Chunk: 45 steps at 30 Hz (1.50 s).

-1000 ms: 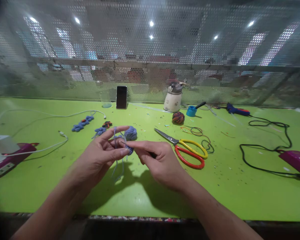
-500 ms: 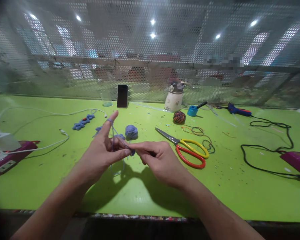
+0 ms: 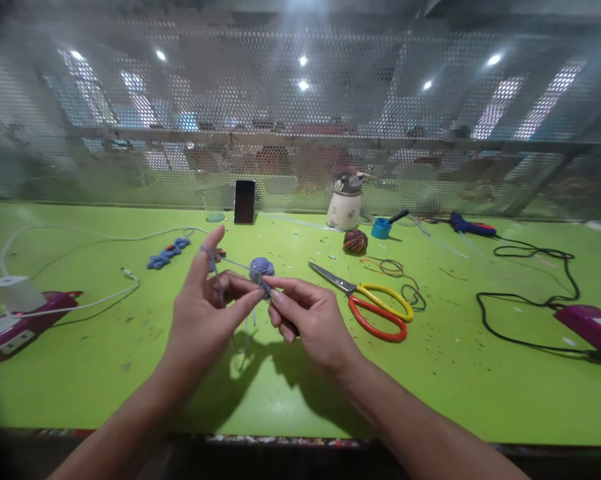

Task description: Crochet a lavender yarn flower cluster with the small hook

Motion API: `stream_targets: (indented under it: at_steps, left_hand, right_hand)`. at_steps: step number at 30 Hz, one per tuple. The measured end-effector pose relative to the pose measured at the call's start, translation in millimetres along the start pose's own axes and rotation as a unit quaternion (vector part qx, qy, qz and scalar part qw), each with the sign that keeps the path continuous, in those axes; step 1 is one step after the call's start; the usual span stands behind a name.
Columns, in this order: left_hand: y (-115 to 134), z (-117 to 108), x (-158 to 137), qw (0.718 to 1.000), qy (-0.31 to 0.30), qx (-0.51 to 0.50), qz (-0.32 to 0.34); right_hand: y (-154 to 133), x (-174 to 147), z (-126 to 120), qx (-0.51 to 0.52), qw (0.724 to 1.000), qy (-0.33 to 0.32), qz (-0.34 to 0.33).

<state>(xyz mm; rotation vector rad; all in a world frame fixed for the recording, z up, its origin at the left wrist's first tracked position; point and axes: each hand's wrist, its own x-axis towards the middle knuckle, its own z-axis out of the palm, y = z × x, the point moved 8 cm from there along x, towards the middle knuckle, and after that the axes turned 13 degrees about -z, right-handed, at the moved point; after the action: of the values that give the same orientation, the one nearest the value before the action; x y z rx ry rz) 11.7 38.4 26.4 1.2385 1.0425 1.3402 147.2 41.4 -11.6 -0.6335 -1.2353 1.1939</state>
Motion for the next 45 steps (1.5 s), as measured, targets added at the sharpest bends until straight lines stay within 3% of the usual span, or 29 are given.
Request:
stream_targets:
  at_steps: [5,13,20,28,45]
  left_hand:
    - [-4,2,6,0.987,-0.076,-0.123,-0.075]
    - [-2,1,4,0.977,-0.108,-0.158,-0.097]
    - [5,-2,0,0.982,-0.093,-0.133,-0.099]
    - [8,-3,-2,0.984,-0.087,-0.124,-0.091]
    - [7,-5,-3,0.980,-0.084,-0.151,-0.103]
  right_hand:
    - [-15,-1,1,-0.048,0.997,-0.042,-0.033]
    - [-32,-1,-1,-0.160,0.981,-0.082,-0.078]
    - [-53,-3,-2,-0.282,0.936,-0.112,-0.179]
    - [-78,-6,9,-0.365,0.860,-0.160,-0.319]
    - [-81,-8,9,-0.360,0.855,-0.181,-0.326]
